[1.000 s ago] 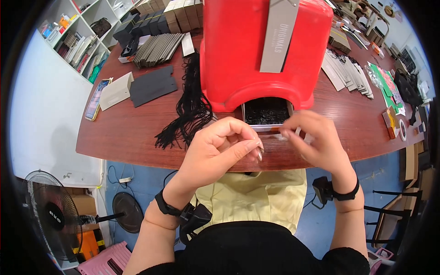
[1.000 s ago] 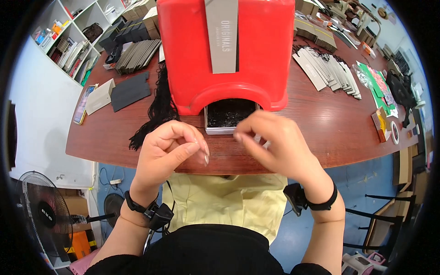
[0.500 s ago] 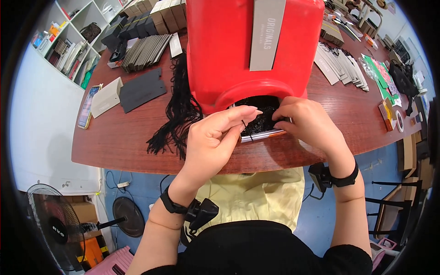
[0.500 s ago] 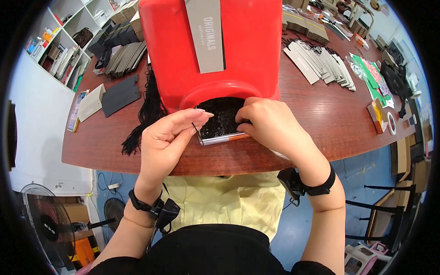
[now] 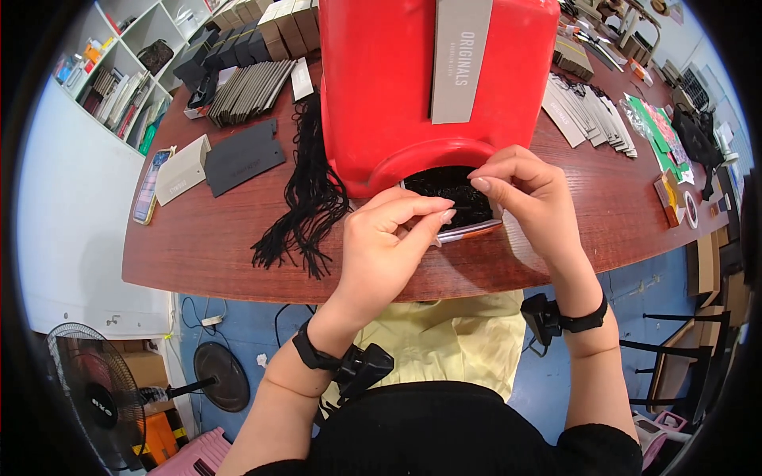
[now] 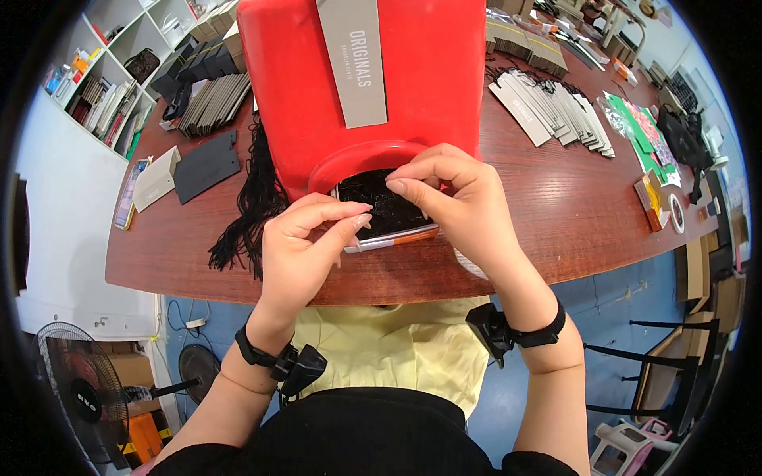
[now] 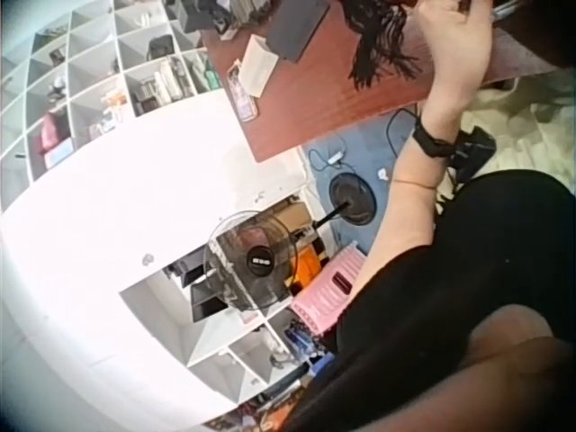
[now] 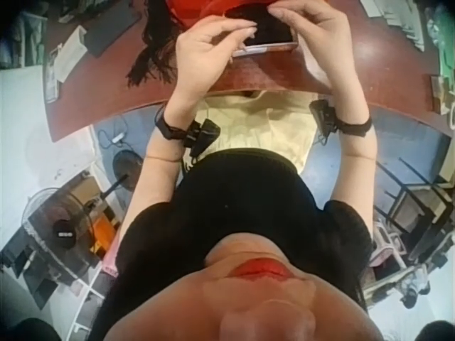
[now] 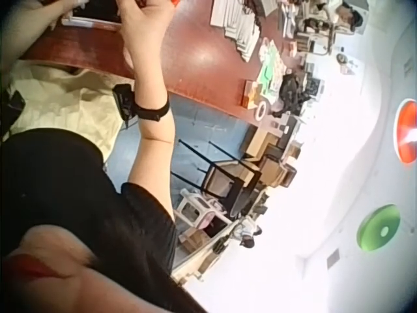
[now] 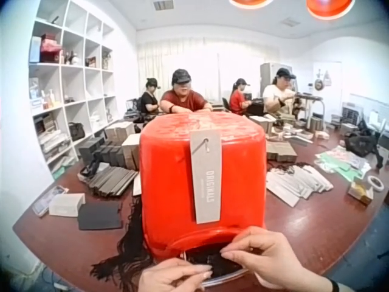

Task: The person threads a black cord through the holes of two different tags and fastens the ends together by hand. After repeating this, they place the finished tags onto a metal hook on a red container and sort through a stack of new tags.

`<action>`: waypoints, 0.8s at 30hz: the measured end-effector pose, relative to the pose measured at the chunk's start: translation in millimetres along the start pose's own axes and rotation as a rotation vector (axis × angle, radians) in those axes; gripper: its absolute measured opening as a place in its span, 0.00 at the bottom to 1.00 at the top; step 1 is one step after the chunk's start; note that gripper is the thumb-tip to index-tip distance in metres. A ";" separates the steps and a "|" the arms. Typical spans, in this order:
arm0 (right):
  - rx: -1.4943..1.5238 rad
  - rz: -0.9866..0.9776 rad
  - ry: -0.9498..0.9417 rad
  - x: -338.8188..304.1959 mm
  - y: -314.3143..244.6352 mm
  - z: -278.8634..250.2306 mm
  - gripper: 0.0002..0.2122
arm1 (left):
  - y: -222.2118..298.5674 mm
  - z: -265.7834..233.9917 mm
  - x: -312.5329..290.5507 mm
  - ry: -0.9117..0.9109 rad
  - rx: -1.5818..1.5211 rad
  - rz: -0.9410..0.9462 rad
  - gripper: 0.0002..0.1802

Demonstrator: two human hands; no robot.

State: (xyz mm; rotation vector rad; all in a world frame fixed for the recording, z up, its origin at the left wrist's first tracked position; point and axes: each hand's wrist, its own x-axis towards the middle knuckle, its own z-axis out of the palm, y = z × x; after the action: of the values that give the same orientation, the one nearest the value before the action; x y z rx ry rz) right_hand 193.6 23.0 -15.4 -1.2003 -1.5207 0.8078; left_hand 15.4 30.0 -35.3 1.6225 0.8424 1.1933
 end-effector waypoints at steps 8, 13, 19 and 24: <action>0.496 0.240 0.095 -6.0 -9.2 10.2 0.03 | 3.2 14.7 -0.4 0.105 0.040 0.152 0.02; 0.508 0.234 0.092 -8.6 -10.0 15.0 0.03 | 3.9 17.3 -2.4 0.101 0.116 0.188 0.03; 0.465 0.254 0.085 -11.0 -10.5 16.3 0.02 | 4.4 18.3 -3.0 0.105 0.233 0.205 0.03; 0.467 0.220 0.077 -11.6 -9.3 19.8 0.02 | 5.1 19.6 -2.2 0.163 0.267 0.188 0.05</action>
State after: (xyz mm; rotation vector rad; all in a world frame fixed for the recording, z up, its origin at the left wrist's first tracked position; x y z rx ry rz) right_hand 172.1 10.7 -15.9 -1.0385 -1.0672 1.1739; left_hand 33.5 20.8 -33.2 1.8713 1.0047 1.4066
